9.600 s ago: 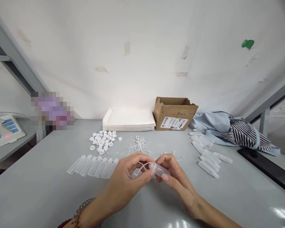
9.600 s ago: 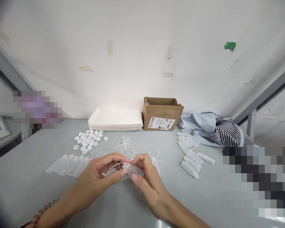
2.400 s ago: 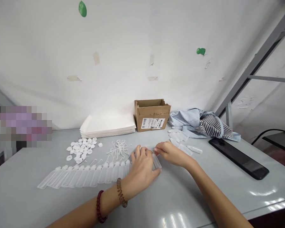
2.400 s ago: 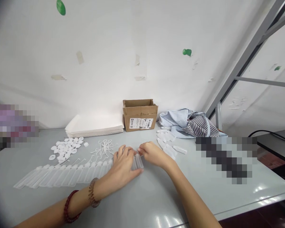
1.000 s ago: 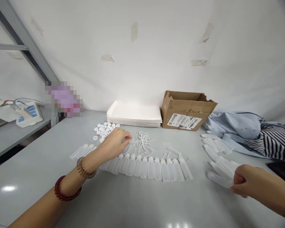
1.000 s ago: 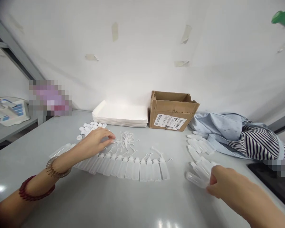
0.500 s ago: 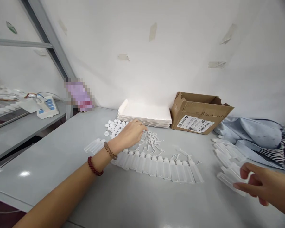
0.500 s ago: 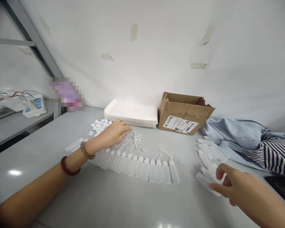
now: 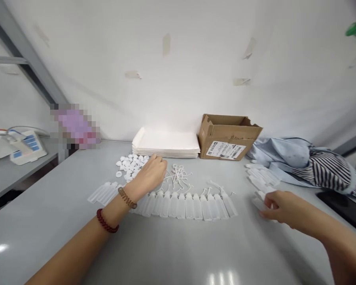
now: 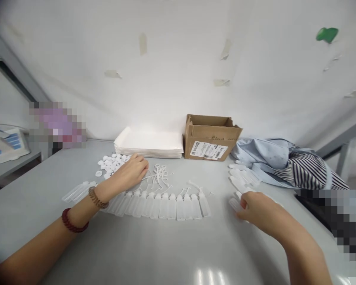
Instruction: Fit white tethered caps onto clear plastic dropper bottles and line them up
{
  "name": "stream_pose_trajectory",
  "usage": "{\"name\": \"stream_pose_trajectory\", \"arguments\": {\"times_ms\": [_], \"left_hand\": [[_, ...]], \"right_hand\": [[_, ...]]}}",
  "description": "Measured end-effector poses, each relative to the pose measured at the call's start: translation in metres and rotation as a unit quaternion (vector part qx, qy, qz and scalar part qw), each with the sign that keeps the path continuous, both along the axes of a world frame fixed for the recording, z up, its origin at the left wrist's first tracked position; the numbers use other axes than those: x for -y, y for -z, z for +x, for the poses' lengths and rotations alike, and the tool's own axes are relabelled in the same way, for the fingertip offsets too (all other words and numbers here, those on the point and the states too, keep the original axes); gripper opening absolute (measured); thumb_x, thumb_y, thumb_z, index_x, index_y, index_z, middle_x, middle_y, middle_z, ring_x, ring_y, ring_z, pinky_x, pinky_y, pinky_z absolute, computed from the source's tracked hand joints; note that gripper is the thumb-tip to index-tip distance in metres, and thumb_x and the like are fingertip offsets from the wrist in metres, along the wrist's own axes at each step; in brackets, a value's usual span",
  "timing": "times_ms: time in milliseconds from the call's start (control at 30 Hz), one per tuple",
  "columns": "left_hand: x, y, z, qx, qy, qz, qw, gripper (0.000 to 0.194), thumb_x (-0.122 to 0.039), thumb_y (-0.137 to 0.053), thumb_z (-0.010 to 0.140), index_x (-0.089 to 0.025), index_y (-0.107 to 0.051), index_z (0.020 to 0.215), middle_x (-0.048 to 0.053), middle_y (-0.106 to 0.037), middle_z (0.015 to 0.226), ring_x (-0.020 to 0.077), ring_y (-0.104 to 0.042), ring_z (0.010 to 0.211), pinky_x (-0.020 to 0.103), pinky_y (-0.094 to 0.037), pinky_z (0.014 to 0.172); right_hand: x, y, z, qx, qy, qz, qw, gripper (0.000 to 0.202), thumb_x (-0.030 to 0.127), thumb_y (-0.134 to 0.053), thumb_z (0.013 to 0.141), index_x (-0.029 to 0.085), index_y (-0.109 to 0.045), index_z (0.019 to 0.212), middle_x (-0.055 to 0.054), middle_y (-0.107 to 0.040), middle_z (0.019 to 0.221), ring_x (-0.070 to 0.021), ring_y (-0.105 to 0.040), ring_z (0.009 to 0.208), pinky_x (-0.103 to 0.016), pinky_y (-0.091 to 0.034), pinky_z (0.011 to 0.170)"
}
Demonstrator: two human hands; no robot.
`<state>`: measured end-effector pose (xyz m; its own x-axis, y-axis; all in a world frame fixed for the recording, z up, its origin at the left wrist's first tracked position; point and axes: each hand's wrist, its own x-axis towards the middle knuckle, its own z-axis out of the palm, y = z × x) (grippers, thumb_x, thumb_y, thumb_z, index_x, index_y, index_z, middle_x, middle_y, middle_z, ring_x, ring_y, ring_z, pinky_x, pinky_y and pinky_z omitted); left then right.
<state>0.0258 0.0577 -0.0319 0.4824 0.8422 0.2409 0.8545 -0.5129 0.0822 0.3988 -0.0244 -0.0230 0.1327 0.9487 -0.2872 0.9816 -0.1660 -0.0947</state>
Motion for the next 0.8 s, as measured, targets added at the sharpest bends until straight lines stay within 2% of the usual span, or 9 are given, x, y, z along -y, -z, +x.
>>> {"name": "stream_pose_trajectory", "arguments": {"times_ms": [67,167,300,400,500,600,700,800], "left_hand": [[0.002,-0.002,0.000,0.019,-0.017,0.018,1.000,0.025,-0.014,-0.037,0.086,-0.016,-0.057,0.071,0.012,-0.058,0.077,0.0275,-0.053,0.083,0.039,-0.044,0.073],[0.008,-0.012,-0.002,0.063,-0.062,0.051,0.995,0.023,-0.015,-0.035,0.086,-0.017,-0.054,0.073,0.011,-0.058,0.077,0.0276,-0.053,0.081,0.040,-0.044,0.072],[0.022,-0.029,-0.005,0.121,-0.118,0.097,0.981,0.019,-0.021,-0.036,0.087,-0.019,-0.052,0.076,0.010,-0.060,0.081,0.0279,-0.054,0.086,0.041,-0.045,0.074],[0.033,-0.038,-0.003,0.199,-0.163,0.079,0.963,0.020,-0.028,-0.038,0.087,-0.019,-0.054,0.079,0.008,-0.061,0.084,0.0260,-0.054,0.086,0.039,-0.046,0.074],[0.045,-0.045,0.004,0.302,-0.177,0.023,0.936,0.023,-0.037,-0.043,0.086,-0.020,-0.057,0.082,0.007,-0.059,0.106,0.0214,-0.055,0.081,0.035,-0.047,0.068],[0.058,-0.050,0.014,0.375,-0.152,-0.039,0.914,0.024,-0.044,-0.048,0.084,-0.021,-0.057,0.081,0.005,-0.055,0.125,0.0186,-0.057,0.080,0.030,-0.047,0.063],[0.072,-0.052,0.026,0.417,-0.102,-0.119,0.895,0.023,-0.043,-0.050,0.083,-0.022,-0.057,0.080,0.004,-0.064,0.110,0.0186,-0.059,0.080,0.029,-0.048,0.065],[0.084,-0.050,0.039,0.439,-0.050,-0.213,0.872,0.023,-0.042,-0.052,0.083,-0.021,-0.060,0.077,0.003,-0.067,0.084,0.0183,-0.061,0.078,0.028,-0.049,0.069]], "right_hand": [[0.002,-0.010,-0.006,-0.010,-0.013,0.031,0.999,0.014,0.034,-0.057,0.067,0.020,-0.055,0.064,-0.003,-0.062,0.062,-0.0196,-0.058,0.055,-0.028,-0.034,0.048],[0.004,-0.029,-0.018,-0.022,0.036,0.185,0.982,0.024,0.044,-0.054,0.073,0.021,-0.056,0.076,-0.004,-0.062,0.064,-0.0222,-0.058,0.059,-0.030,-0.036,0.051],[0.007,-0.043,-0.037,-0.105,0.107,0.426,0.892,0.031,0.051,-0.055,0.074,0.021,-0.054,0.080,-0.002,-0.061,0.061,-0.0201,-0.058,0.056,-0.032,-0.043,0.059],[0.009,-0.042,-0.053,-0.200,0.121,0.475,0.848,0.030,0.049,-0.060,0.075,0.020,-0.057,0.083,-0.003,-0.065,0.068,-0.0181,-0.059,0.057,-0.031,-0.045,0.059],[0.009,-0.035,-0.073,-0.353,0.057,0.428,0.830,0.029,0.047,-0.063,0.076,0.021,-0.057,0.085,-0.004,-0.067,0.081,-0.0190,-0.062,0.070,-0.029,-0.045,0.060],[0.012,-0.028,-0.096,-0.530,0.018,0.276,0.802,0.031,0.046,-0.069,0.074,0.020,-0.055,0.085,-0.004,-0.067,0.081,-0.0190,-0.063,0.075,-0.029,-0.046,0.061],[0.017,-0.022,-0.116,-0.668,0.007,0.083,0.740,0.036,0.042,-0.076,0.068,0.019,-0.053,0.082,-0.003,-0.067,0.074,-0.0168,-0.064,0.069,-0.026,-0.046,0.056],[0.022,-0.016,-0.129,-0.723,0.002,-0.001,0.691,0.037,0.039,-0.080,0.065,0.017,-0.053,0.080,-0.002,-0.068,0.072,-0.0143,-0.064,0.067,-0.025,-0.045,0.057]]}}
